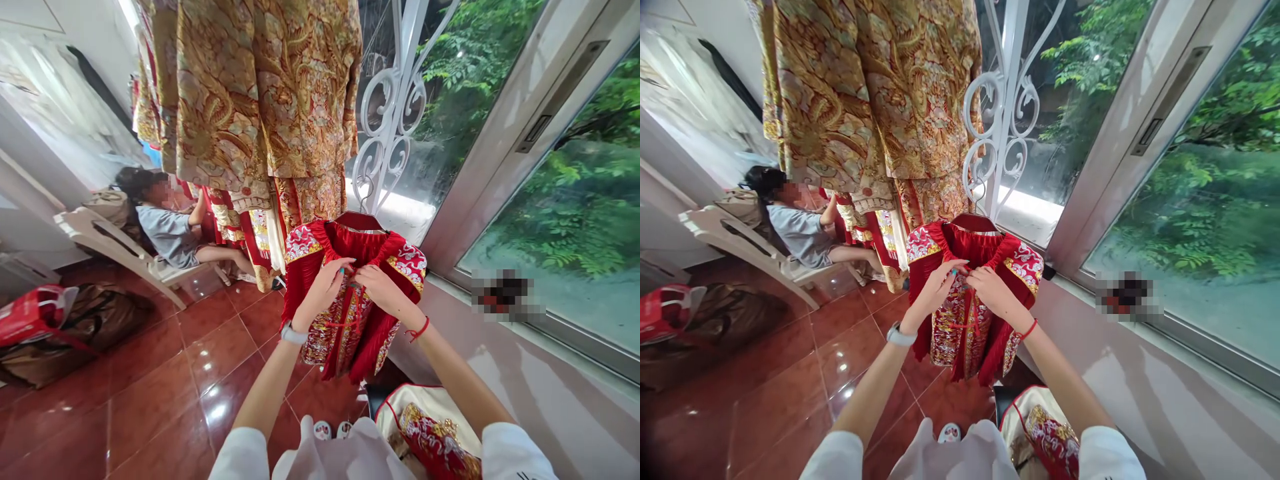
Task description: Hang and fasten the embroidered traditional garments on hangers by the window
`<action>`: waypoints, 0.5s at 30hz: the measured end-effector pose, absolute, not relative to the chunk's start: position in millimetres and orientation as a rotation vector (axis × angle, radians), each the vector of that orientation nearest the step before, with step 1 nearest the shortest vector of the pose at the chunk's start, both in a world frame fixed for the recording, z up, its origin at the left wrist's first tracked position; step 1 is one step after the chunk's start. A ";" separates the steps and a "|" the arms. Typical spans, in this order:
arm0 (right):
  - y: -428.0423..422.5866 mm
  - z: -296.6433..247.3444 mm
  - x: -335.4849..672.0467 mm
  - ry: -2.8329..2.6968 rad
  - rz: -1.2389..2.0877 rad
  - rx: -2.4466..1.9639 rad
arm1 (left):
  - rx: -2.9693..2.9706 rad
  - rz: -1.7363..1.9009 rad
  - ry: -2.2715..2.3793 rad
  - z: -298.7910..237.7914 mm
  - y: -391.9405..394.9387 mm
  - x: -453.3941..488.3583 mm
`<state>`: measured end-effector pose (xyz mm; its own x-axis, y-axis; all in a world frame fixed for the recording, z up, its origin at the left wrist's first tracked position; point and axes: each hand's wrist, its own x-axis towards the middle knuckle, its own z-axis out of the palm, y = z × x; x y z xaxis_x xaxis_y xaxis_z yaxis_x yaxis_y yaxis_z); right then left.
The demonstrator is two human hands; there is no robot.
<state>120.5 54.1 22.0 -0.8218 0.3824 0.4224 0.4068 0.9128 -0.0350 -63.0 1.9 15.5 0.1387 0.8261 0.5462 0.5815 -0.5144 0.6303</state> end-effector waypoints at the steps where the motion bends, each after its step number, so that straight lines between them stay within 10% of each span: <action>1: 52.8 22.9 120.7 -2.655 -0.133 -0.567 | 2.185 1.197 1.337 23.8 12.2 -61.3; 15: 32.5 10.3 131.7 -2.537 -0.380 -0.688 | 1.122 1.060 0.715 53.7 38.8 -64.0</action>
